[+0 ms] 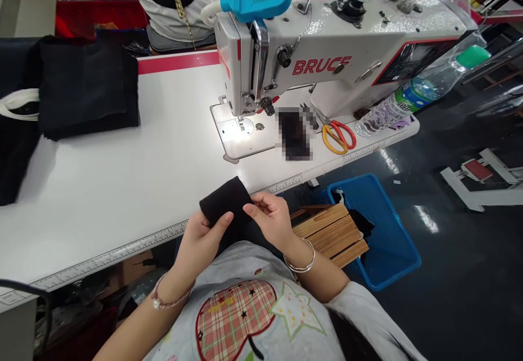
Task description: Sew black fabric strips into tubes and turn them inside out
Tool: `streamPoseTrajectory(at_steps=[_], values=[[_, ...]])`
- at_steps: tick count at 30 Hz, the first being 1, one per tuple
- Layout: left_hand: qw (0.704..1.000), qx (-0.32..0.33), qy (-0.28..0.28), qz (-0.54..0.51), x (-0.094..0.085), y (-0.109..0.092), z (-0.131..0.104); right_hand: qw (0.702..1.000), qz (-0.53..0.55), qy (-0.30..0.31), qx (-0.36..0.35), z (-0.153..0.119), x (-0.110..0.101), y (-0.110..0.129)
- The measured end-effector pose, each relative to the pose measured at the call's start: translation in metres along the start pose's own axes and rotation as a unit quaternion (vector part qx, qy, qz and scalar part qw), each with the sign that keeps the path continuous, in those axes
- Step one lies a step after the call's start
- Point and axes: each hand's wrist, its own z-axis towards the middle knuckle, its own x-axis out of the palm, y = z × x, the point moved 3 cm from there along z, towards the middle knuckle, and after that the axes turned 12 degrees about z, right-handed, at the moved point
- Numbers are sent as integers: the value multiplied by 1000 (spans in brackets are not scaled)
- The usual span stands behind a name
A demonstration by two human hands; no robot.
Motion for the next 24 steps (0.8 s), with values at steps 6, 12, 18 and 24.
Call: streamPoseTrajectory(at_steps=[6, 12, 18, 24], values=[[999, -26, -2, -42, 0, 11, 1, 999, -27, -22, -18, 5, 5, 2], [983, -78, 26, -165, 2, 12, 5, 999, -26, -15, -44, 13, 6, -7], [949, -101, 52, -293, -6, 0, 7, 985, -73, 95, -126, 23, 4, 0], [948, -90, 29, -305, -21, -1, 14, 980, -99, 128, -113, 35, 6, -2]])
